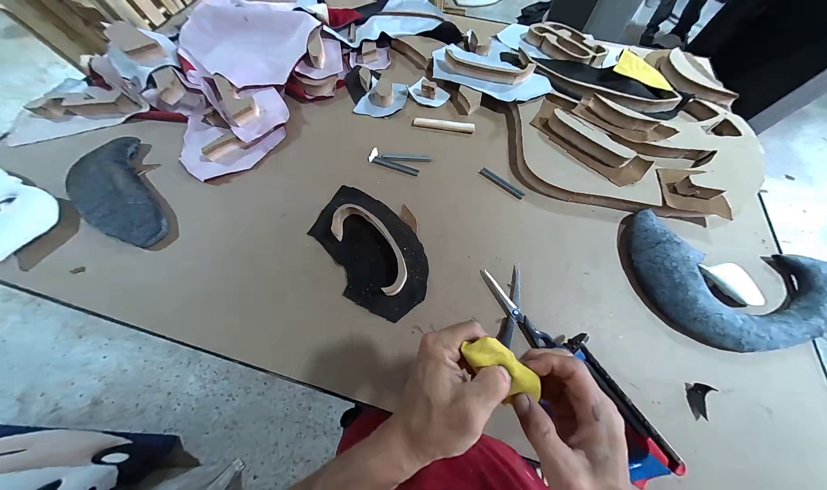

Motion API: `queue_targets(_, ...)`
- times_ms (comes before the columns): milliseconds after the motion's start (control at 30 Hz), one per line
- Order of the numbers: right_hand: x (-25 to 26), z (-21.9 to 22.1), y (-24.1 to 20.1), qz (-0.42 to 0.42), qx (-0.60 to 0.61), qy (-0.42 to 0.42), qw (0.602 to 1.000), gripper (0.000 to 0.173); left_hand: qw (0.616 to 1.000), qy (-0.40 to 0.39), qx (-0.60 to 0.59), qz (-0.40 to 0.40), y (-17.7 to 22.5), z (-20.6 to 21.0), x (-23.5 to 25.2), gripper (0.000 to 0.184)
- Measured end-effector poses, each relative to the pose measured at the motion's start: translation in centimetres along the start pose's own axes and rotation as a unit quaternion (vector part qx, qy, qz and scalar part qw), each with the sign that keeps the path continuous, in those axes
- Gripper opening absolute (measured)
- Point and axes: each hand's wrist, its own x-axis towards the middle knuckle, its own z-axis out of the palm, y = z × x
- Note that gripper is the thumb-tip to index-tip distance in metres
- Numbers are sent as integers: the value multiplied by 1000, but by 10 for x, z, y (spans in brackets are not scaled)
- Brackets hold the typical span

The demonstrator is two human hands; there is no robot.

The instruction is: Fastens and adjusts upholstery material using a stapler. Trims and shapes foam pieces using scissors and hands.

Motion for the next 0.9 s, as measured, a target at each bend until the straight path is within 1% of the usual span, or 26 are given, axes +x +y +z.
queue_targets(100,1,3,-5,41,-2,-8,999,35,999,-10,-13,-35,-4,0,-4,6)
queue_targets(200,3,2,5,46,-2,-15,999,30,994,-26,-62,-90,-8,-12,-8,14)
queue_targets(233,4,1,11,51,-10,-23,998,27,990,-34,-74,-115,-10,-17,-9,16)
queue_targets(300,4,1,22,89,-30,-43,995,23,973,-43,-97,-206,-17,-26,-13,16)
queue_targets(333,4,3,29,113,-47,-53,991,20,962,-33,-100,-252,-22,-30,-17,16)
queue_targets(367,3,7,37,142,-66,-62,986,18,960,-12,-73,-270,-29,-32,-23,18)
queue_targets(400,3,12,46,177,-83,-71,978,17,969,11,7,-245,-39,-34,-31,22)
queue_targets(433,4,17,57,217,-96,-84,968,18,974,19,134,-181,-53,-36,-41,28)
queue_targets(467,4,22,68,251,-110,-94,957,20,965,11,246,-91,-68,-39,-52,32)
queue_targets(500,4,29,79,268,-143,-105,947,23,945,-16,326,-9,-83,-45,-60,31)
queue_targets(533,3,38,85,258,-205,-118,937,26,920,-54,386,50,-98,-50,-65,27)
queue_targets(567,0,48,89,207,-292,-122,926,28,900,-83,417,89,-113,-55,-67,23)
queue_targets(600,-5,57,93,128,-381,-113,909,27,889,-93,433,120,-125,-57,-69,21)
queue_targets(633,-8,62,96,58,-444,-100,888,26,883,-89,441,138,-132,-56,-69,21)
queue_targets(667,-9,63,96,12,-482,-84,872,24,880,-80,446,143,-135,-54,-66,22)
queue_targets(700,-10,61,94,-10,-497,-72,865,24,881,-69,447,139,-137,-51,-63,22)
queue_targets(733,-13,56,91,-17,-500,-61,864,26,884,-63,446,129,-138,-48,-62,22)
queue_targets(800,-21,39,83,-4,-487,-39,873,28,881,-63,455,116,-141,-44,-59,23)
queue_targets(867,-35,15,71,30,-487,-5,873,28,864,-60,490,103,-139,-42,-58,26)
queue_targets(900,-44,0,66,47,-500,16,865,29,854,-54,509,95,-139,-41,-58,27)
